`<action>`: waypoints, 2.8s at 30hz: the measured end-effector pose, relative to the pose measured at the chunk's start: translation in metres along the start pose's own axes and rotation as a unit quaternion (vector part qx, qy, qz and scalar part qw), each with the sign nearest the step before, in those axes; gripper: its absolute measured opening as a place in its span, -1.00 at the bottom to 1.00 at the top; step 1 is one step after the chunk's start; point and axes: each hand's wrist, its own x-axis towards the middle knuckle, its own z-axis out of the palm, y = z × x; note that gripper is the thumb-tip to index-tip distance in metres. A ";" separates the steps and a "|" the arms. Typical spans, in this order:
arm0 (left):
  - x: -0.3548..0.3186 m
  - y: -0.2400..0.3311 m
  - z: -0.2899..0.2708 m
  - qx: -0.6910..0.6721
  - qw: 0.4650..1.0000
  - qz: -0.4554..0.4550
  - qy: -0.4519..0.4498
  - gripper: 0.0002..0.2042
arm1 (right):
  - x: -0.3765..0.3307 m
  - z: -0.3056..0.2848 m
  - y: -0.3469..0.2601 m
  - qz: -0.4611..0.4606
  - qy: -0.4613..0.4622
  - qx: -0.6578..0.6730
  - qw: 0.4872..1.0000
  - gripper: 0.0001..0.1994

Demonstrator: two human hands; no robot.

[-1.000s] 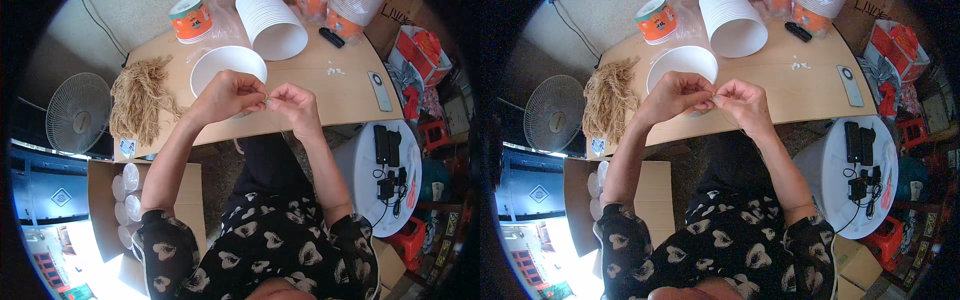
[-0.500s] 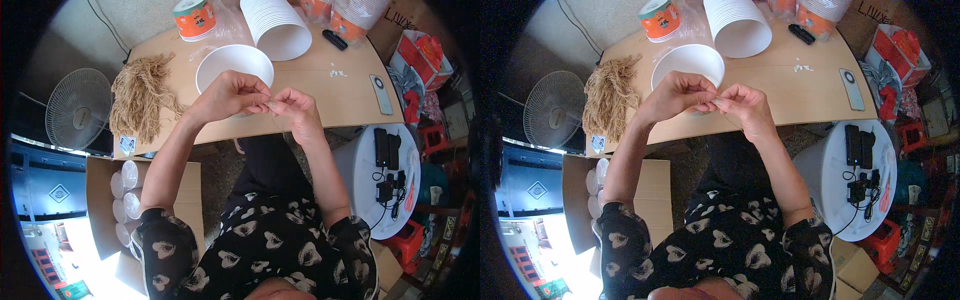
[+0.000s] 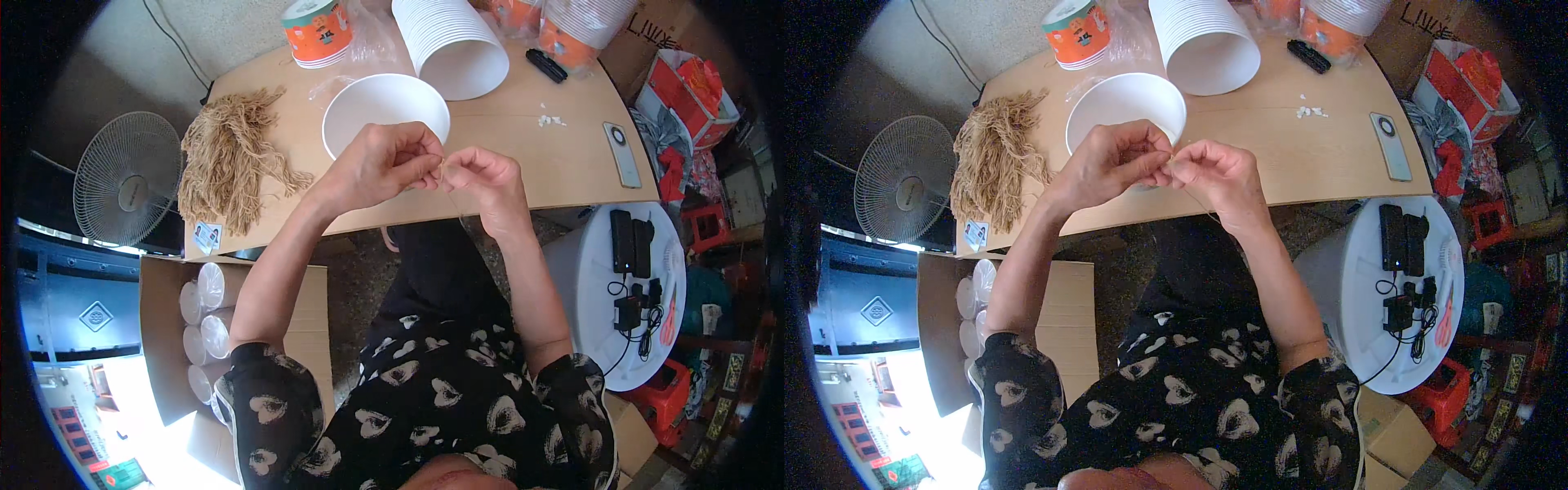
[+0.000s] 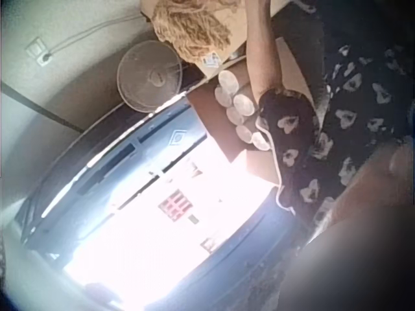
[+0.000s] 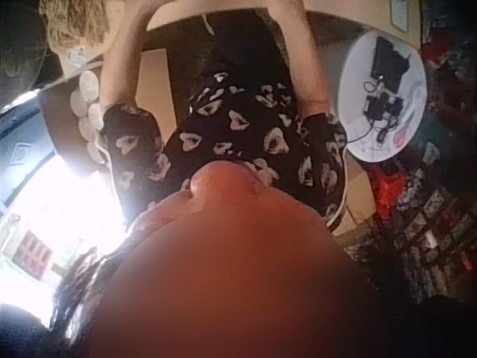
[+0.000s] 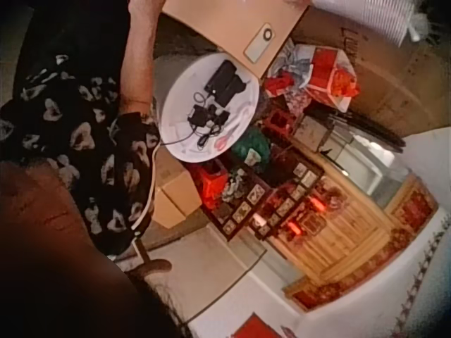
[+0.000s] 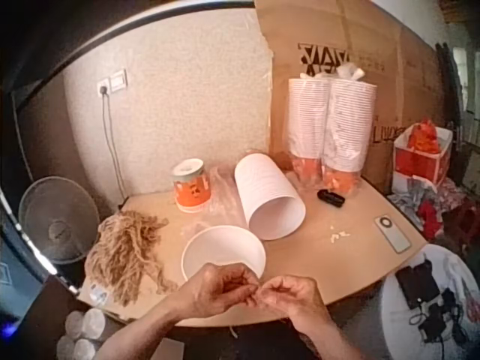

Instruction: Tying thin strings or elastic bands across the diameter of paper bowls as part of a packaging process.

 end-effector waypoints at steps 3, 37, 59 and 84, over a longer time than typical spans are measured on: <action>0.000 0.001 0.001 -0.035 0.999 0.024 -0.006 -0.94 | 0.006 -0.004 0.003 -0.032 0.002 0.023 0.999 -0.87; -0.001 -0.002 0.002 -0.045 0.998 0.036 -0.009 -0.90 | 0.008 -0.006 0.026 0.076 -0.045 0.260 0.962 -0.84; -0.002 -0.004 0.001 -0.078 0.997 -0.017 0.000 -0.89 | 0.006 -0.006 0.012 0.044 -0.023 0.121 0.991 -0.84; 0.000 0.001 0.005 -0.039 0.999 0.013 0.011 -0.96 | 0.006 -0.005 0.005 0.033 -0.027 0.054 0.998 -0.84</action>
